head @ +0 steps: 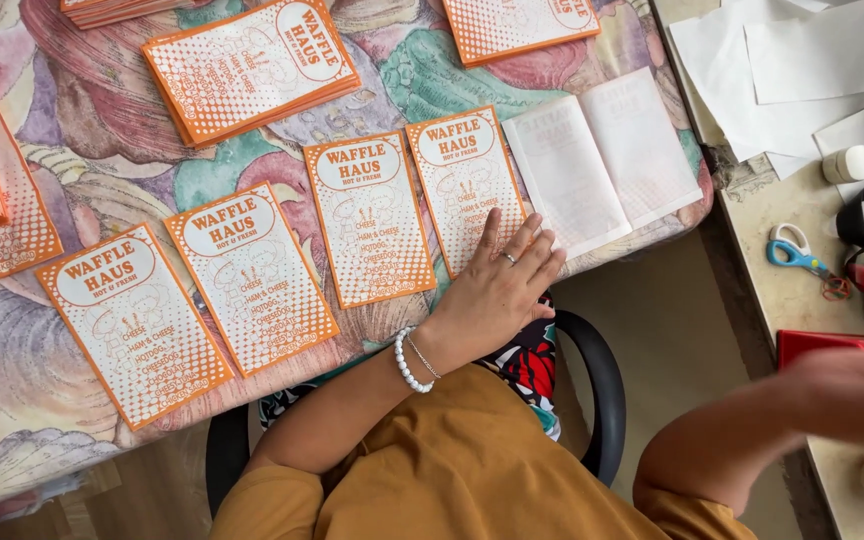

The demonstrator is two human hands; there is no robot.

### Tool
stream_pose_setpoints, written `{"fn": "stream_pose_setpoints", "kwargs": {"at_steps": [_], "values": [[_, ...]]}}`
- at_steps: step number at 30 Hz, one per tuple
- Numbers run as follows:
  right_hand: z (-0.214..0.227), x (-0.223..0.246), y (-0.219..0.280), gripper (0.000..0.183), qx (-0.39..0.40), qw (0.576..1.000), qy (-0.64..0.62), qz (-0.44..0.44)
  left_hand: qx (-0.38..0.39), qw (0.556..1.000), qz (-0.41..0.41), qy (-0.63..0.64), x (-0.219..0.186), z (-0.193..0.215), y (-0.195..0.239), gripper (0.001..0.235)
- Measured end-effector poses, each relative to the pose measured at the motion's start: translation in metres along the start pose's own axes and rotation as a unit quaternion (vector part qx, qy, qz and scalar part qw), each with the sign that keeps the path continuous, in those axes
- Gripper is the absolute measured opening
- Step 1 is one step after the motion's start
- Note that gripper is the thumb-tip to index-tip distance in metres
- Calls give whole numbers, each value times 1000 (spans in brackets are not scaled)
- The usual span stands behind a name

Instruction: Applying glue to the edges of paper bags and folding them to complete the assembly.

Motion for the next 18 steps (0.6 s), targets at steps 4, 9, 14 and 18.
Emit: {"fn": "stream_pose_setpoints", "kwargs": {"at_steps": [4, 9, 14, 18], "values": [[-95, 55, 78, 24, 179, 971, 32, -155, 0, 1000, 2, -5, 2, 1, -1, 64], [-88, 72, 82, 33, 161, 978, -27, -127, 0, 1000, -2, -1, -2, 2, 7, 61], [-129, 72, 101, 30, 258, 940, 75, -210, -4, 1000, 16, 9, 4, 3, 3, 56], [-139, 71, 111, 29, 292, 935, 45, -195, -15, 999, 17, 28, 5, 4, 5, 48]]}}
Point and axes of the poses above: each hand's wrist, its own y-axis away from the middle knuckle, its own z-axis out of the back of the hand, x = y × z, the point moved 6 cm from there along -y, towards the middle knuckle, and after that the axes turned 3 degrees about z, right-handed, at the moved point
